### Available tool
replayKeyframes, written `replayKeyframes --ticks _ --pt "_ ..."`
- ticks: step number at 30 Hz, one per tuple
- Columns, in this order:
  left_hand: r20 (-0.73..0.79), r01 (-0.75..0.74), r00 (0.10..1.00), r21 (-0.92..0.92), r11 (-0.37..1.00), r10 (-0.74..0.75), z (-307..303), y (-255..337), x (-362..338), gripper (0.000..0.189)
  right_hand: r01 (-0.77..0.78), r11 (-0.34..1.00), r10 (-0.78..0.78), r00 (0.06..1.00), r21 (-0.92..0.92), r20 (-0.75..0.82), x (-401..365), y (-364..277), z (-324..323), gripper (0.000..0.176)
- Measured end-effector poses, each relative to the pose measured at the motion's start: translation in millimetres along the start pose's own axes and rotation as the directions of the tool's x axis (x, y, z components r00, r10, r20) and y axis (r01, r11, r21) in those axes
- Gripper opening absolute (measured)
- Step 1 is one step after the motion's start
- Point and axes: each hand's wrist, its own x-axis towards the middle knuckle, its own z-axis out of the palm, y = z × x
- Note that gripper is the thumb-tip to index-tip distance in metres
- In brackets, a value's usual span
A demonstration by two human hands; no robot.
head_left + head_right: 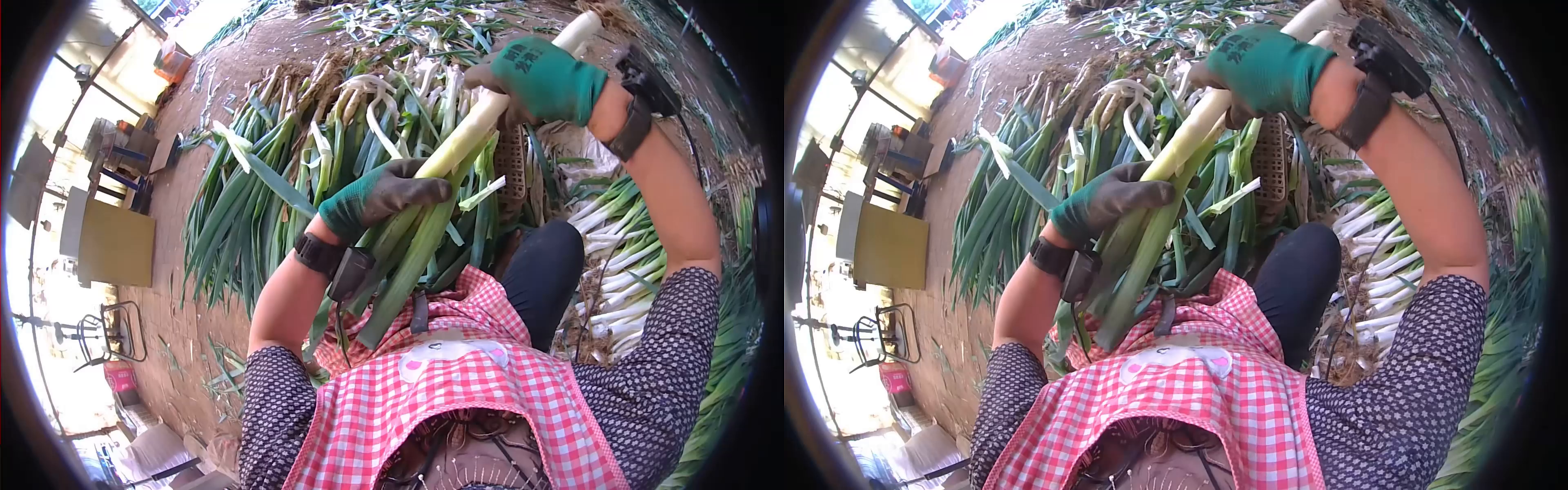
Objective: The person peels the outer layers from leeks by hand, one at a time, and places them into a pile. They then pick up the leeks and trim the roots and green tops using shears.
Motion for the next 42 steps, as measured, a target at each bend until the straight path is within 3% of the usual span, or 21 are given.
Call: replayKeyframes --ticks 1,3,5,7,8,11,13,15,16,17,19,23,25,27,28,30,32,37,39,40,42 --pt "0.018 -0.029 0.999 0.018 0.999 0.029 1.7 -0.1 1.3 0.053 0.143 0.989 -0.139 0.983 0.024 -0.120 -3.8 -2.2 4.5 0.043" --pt "0.040 0.096 0.995 -0.151 0.984 -0.091 7.3 4.6 1.1 0.053 0.423 0.906 -0.390 0.848 0.013 -0.359 -6.9 -7.5 21.8 0.038" --pt "-0.019 -0.064 0.998 -0.052 0.997 0.063 9.6 -6.4 1.6 0.054 0.506 0.860 -0.424 0.777 0.062 -0.465 -5.4 -10.0 34.6 0.024" --pt "-0.040 -0.067 0.997 -0.097 0.993 0.063 12.9 -6.6 -1.8 0.055 0.530 0.845 -0.422 0.741 0.070 -0.523 -3.6 -8.1 38.6 0.018" --pt "-0.030 0.007 0.999 -0.195 0.981 -0.014 15.5 0.0 -5.9 0.056 0.553 0.831 -0.421 0.699 0.063 -0.578 -1.2 -7.3 42.1 0.014" --pt "0.004 0.081 0.996 -0.344 0.936 -0.085 15.6 3.2 -16.0 0.058 0.539 0.748 -0.202 0.741 0.387 -0.641 -3.8 -13.6 45.2 0.017" --pt "0.028 0.090 0.996 -0.392 0.916 -0.086 15.6 -1.6 -21.1 0.058 0.490 0.695 -0.125 0.803 0.527 -0.582 -5.8 -17.4 48.4 0.011" --pt "0.065 0.106 0.994 -0.426 0.898 -0.087 13.8 -14.1 -21.5 0.057 0.401 0.657 -0.048 0.867 0.638 -0.495 -9.5 -22.9 43.8 0.021" --pt "0.087 0.134 0.990 -0.402 0.906 -0.108 11.0 -29.0 -19.2 0.057 0.601 0.377 0.045 0.748 0.705 -0.663 -5.3 -12.1 65.5 0.023" --pt "0.078 0.134 0.991 -0.410 0.902 -0.112 10.2 -44.1 -18.5 0.058 0.486 0.413 0.253 0.751 0.770 -0.609 -11.5 -0.2 63.2 0.028" --pt "0.064 0.136 0.991 -0.424 0.895 -0.121 12.4 -66.0 -23.6 0.058 0.519 0.233 0.463 0.684 0.822 -0.564 -20.2 33.1 50.4 0.027" --pt "-0.002 0.117 0.991 -0.494 0.861 -0.136 11.7 -81.6 -38.4 0.056 0.516 -0.065 0.750 0.590 0.854 -0.299 -46.0 148.1 64.5 0.028" --pt "-0.010 0.120 0.988 -0.589 0.799 -0.155 7.8 -86.4 -41.3 0.055 0.420 0.083 0.873 0.408 0.904 -0.269 -74.7 181.5 90.2 0.028" --pt "-0.024 0.151 0.977 -0.625 0.766 -0.213 -0.5 -68.3 -49.5 0.053 0.434 0.058 0.902 0.363 0.899 -0.234 -74.1 174.2 94.5 0.028" --pt "-0.057 0.141 0.973 -0.622 0.770 -0.224 -4.0 -64.3 -53.7 0.051 0.495 -0.039 0.884 0.422 0.868 -0.201 -79.4 141.9 94.1 0.028" --pt "-0.099 0.125 0.968 -0.605 0.786 -0.230 -12.9 -64.5 -55.6 0.048 0.175 0.274 0.790 0.520 0.945 -0.326 -88.6 78.8 97.1 0.034" --pt "-0.105 0.098 0.974 -0.599 0.795 -0.199 -13.8 -63.9 -58.7 0.041 0.110 0.364 0.685 0.641 0.925 -0.346 -66.8 19.8 110.7 0.034" --pt "-0.223 -0.137 0.973 -0.341 0.930 0.061 1.3 -52.4 -50.4 0.045 0.121 0.192 0.385 0.904 0.974 -0.188 18.0 -74.2 142.6 0.038" --pt "-0.254 -0.034 0.967 -0.252 0.967 -0.032 6.5 -44.4 -50.6 0.047 0.110 0.071 0.321 0.938 0.991 -0.128 34.0 -87.3 151.4 0.040" --pt "-0.269 -0.035 0.963 -0.250 0.968 -0.035 5.7 -43.7 -54.5 0.047 0.123 -0.097 0.291 0.953 0.988 -0.090 39.1 -86.5 153.4 0.034" --pt "-0.286 -0.038 0.958 -0.256 0.966 -0.038 6.6 -42.7 -59.1 0.048 -0.019 -0.191 0.250 0.966 0.981 0.067 41.5 -86.5 150.6 0.030"
